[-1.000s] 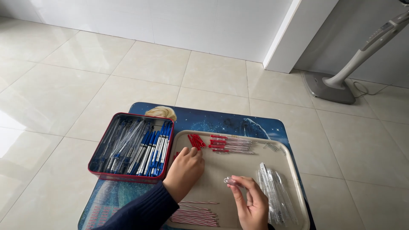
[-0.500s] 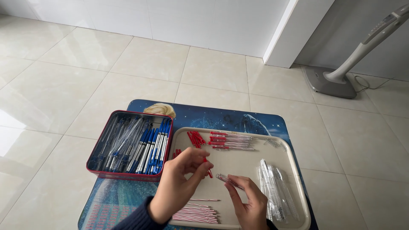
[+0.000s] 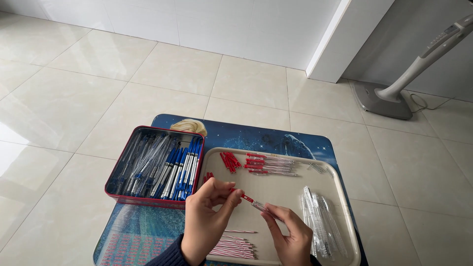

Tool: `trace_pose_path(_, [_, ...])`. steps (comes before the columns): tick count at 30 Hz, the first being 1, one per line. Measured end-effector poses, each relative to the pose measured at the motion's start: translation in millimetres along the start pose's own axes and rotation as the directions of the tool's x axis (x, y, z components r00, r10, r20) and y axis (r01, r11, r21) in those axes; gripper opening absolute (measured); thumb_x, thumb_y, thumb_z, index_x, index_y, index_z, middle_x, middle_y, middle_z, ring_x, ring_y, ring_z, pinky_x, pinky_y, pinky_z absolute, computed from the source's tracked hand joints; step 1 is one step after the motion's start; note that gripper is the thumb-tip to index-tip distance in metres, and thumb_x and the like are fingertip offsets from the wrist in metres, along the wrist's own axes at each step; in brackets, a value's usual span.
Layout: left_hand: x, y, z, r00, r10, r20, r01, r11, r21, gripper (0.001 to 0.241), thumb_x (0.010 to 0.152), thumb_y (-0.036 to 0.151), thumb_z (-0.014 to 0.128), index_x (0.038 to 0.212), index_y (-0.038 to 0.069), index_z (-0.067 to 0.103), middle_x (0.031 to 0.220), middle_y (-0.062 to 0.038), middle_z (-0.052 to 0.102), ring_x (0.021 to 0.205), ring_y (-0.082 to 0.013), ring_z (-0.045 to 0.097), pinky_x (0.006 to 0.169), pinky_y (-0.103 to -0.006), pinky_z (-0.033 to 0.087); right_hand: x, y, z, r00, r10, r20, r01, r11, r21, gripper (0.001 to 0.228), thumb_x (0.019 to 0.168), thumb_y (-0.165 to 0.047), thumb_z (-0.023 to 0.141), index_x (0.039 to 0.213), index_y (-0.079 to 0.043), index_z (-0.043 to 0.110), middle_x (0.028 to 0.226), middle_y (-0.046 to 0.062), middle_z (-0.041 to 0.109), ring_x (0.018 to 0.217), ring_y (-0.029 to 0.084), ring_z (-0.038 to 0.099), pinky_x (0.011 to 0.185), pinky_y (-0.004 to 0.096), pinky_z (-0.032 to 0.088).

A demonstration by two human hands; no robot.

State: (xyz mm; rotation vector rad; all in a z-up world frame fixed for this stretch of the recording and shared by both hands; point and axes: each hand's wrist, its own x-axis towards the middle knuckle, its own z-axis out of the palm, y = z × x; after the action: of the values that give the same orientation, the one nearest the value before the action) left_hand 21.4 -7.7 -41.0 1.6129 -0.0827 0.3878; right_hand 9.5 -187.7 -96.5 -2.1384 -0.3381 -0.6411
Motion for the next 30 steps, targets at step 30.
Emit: trace_pose_path(30, [-15.2, -0.4, 7.1, 0.984, 0.156, 0.089, -0.174, 0.951, 0.255, 0.016, 0.073, 0.012, 0.073, 0.086, 0.004, 0.075, 0.063, -0.002, 0.075, 0.043, -0.0060, 0.056, 0.037, -0.0178, 0.043, -0.8, -7.4, -1.0, 0.990, -0.091, -0.103, 0.090, 0.996, -0.018, 0.028, 0.065, 0.002, 0.074, 0.092, -0.006, 0.069, 0.088, 0.004, 0.075, 0.074, 0.013, 0.074, 0.067, 0.022, 0.061])
